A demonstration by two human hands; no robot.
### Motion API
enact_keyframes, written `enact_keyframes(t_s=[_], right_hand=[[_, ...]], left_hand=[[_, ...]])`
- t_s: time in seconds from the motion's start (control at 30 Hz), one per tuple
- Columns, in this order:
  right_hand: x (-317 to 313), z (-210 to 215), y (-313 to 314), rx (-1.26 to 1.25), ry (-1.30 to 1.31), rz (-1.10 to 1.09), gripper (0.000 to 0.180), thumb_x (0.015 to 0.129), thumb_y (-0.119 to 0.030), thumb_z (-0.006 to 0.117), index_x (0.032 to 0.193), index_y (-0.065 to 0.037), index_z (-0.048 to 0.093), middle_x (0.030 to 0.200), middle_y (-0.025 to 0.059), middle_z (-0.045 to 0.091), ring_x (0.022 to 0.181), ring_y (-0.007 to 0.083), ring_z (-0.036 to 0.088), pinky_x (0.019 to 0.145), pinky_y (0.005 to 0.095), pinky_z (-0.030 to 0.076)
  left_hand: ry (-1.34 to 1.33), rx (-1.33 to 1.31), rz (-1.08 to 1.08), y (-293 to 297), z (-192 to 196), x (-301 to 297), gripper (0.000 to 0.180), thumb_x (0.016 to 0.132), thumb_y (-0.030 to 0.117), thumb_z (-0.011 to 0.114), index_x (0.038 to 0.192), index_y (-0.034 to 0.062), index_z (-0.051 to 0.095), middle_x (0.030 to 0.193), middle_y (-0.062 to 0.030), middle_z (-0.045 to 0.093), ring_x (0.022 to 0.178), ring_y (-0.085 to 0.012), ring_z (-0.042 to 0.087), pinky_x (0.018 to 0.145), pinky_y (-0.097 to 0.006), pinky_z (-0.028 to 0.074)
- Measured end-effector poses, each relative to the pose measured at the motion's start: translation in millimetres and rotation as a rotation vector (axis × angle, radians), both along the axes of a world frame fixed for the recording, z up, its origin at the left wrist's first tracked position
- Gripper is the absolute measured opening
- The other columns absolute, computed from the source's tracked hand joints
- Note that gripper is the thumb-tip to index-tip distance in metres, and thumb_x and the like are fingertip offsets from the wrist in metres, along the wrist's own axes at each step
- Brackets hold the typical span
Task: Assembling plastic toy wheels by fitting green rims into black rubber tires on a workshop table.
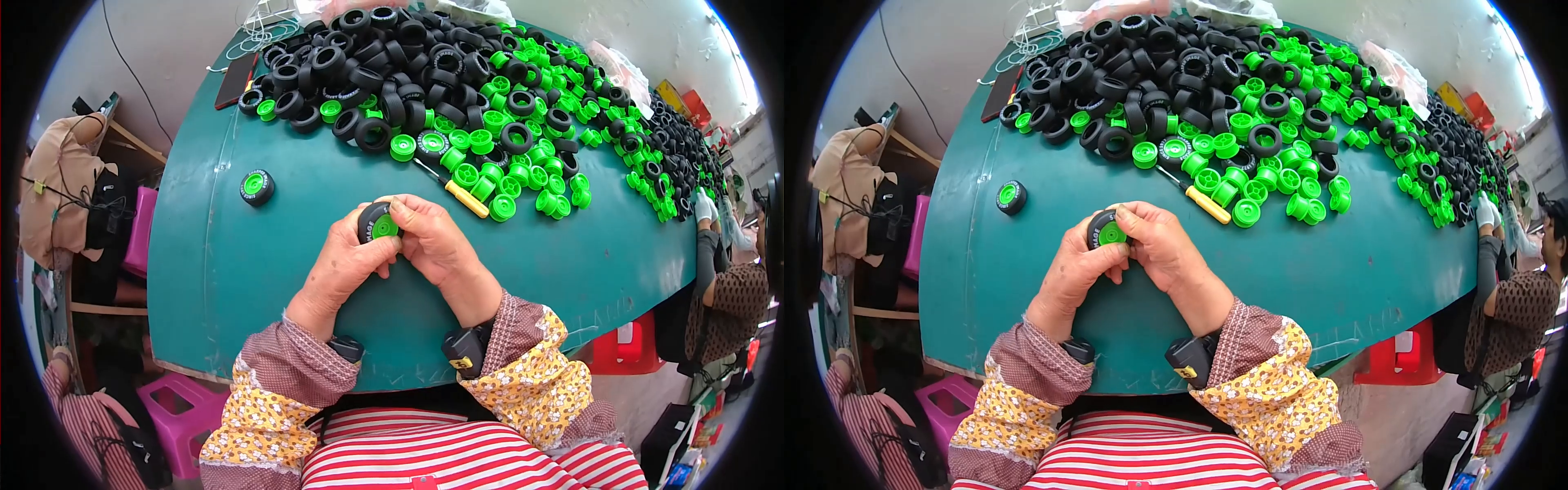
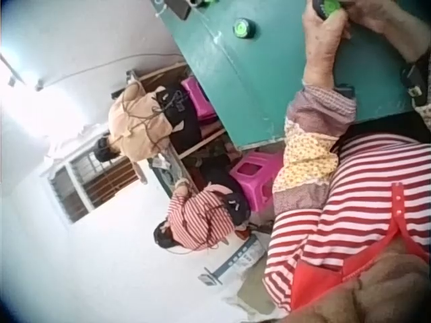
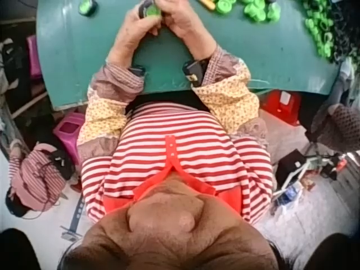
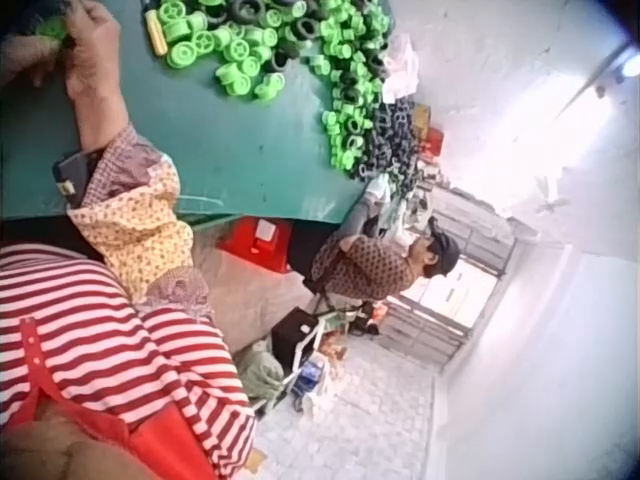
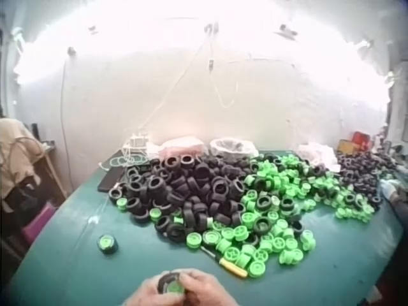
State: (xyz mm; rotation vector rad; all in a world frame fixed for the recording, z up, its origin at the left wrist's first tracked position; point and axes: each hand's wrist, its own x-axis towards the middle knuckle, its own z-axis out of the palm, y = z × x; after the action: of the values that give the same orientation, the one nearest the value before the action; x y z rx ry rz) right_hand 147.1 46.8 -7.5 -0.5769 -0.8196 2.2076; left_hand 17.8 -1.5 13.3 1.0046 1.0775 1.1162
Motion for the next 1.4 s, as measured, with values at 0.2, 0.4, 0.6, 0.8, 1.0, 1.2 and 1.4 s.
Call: enact_keyframes(t_s=[0.2, 0.4, 0.6, 0.8, 1.0, 1.2, 1.4], right_hand=[[-14.1, 2.0, -11.0, 0.007, 0.044, -0.184, 0.022, 0.088, -0.022, 0.051, 0.098, -0.002, 0.05, 0.084, 0.0062, 0.057, 0.069, 0.0136, 0.055, 0.057, 0.0276, 0.047], [-5.7, -0.5, -5.6, 0.089, 0.055, -0.03, 0.024, 0.088, -0.023, 0.051, 0.099, -0.001, 0.051, 0.077, 0.004, 0.056, 0.058, 0.01, 0.053, 0.05, 0.023, 0.043], [-7.6, 6.2, -10.4, 0.246, -0.147, -0.031, 0.034, 0.09, -0.029, 0.046, 0.106, 0.0, 0.049, 0.077, 0.0045, 0.053, 0.055, 0.0117, 0.049, 0.049, 0.0252, 0.044], [-8.1, 6.8, -10.8, 0.194, -0.119, -0.089, 0.027, 0.09, -0.027, 0.047, 0.096, -0.001, 0.052, 0.071, 0.0034, 0.054, 0.048, 0.0101, 0.05, 0.045, 0.0206, 0.041], [-5.9, 6.4, -12.2, 0.228, -0.184, -0.075, 0.031, 0.091, -0.03, 0.042, 0.101, -0.001, 0.05, 0.072, 0.0045, 0.053, 0.051, 0.0118, 0.05, 0.046, 0.0227, 0.041], [-11.6, 7.3, -17.3, 0.238, -0.223, -0.097, 0.03, 0.092, -0.03, 0.04, 0.098, -0.002, 0.05, 0.071, 0.0041, 0.052, 0.05, 0.0111, 0.049, 0.043, 0.0217, 0.04], [-6.4, 9.1, -15.8, 0.247, -0.254, -0.108, 0.028, 0.093, -0.028, 0.038, 0.095, -0.003, 0.05, 0.075, 0.0041, 0.053, 0.053, 0.0085, 0.048, 0.043, 0.0208, 0.039]], left_hand=[[-0.154, 0.017, 0.18, -1.4, -8.0, -6.4, 0.016, 0.077, 0.014, 0.062, 0.088, 0.0026, 0.06, 0.072, -0.0001, 0.057, 0.056, -0.0052, 0.049, 0.049, -0.016, 0.039], [-0.27, -0.048, 0.056, -1.2, -8.0, -6.4, 0.025, 0.08, 0.019, 0.061, 0.099, 0.0026, 0.056, 0.07, -0.0015, 0.057, 0.057, -0.0077, 0.054, 0.05, -0.018, 0.043], [-0.188, -0.045, 0.021, -2.1, -4.7, -7.8, 0.022, 0.081, 0.017, 0.058, 0.095, 0.0013, 0.056, 0.066, -0.0033, 0.055, 0.055, -0.0092, 0.052, 0.048, -0.02, 0.043], [-0.156, -0.064, 0.012, -0.1, -4.7, -5.5, 0.019, 0.08, 0.018, 0.059, 0.09, 0.002, 0.056, 0.066, -0.003, 0.055, 0.054, -0.009, 0.052, 0.048, -0.02, 0.043], [-0.148, -0.059, -0.004, -0.4, -4.4, -4.8, 0.016, 0.079, 0.017, 0.06, 0.085, 0.0024, 0.057, 0.065, -0.0036, 0.056, 0.053, -0.0097, 0.053, 0.048, -0.02, 0.044], [-0.102, -0.047, -0.023, -4.1, -6.4, -9.1, 0.019, 0.079, 0.015, 0.06, 0.091, 0.001, 0.058, 0.07, -0.0031, 0.058, 0.056, -0.0073, 0.053, 0.049, -0.019, 0.044], [-0.095, -0.001, -0.057, -4.5, -7.8, -2.7, 0.025, 0.08, 0.014, 0.062, 0.1, 0.0005, 0.057, 0.072, -0.0018, 0.058, 0.058, -0.0069, 0.053, 0.05, -0.019, 0.045]])
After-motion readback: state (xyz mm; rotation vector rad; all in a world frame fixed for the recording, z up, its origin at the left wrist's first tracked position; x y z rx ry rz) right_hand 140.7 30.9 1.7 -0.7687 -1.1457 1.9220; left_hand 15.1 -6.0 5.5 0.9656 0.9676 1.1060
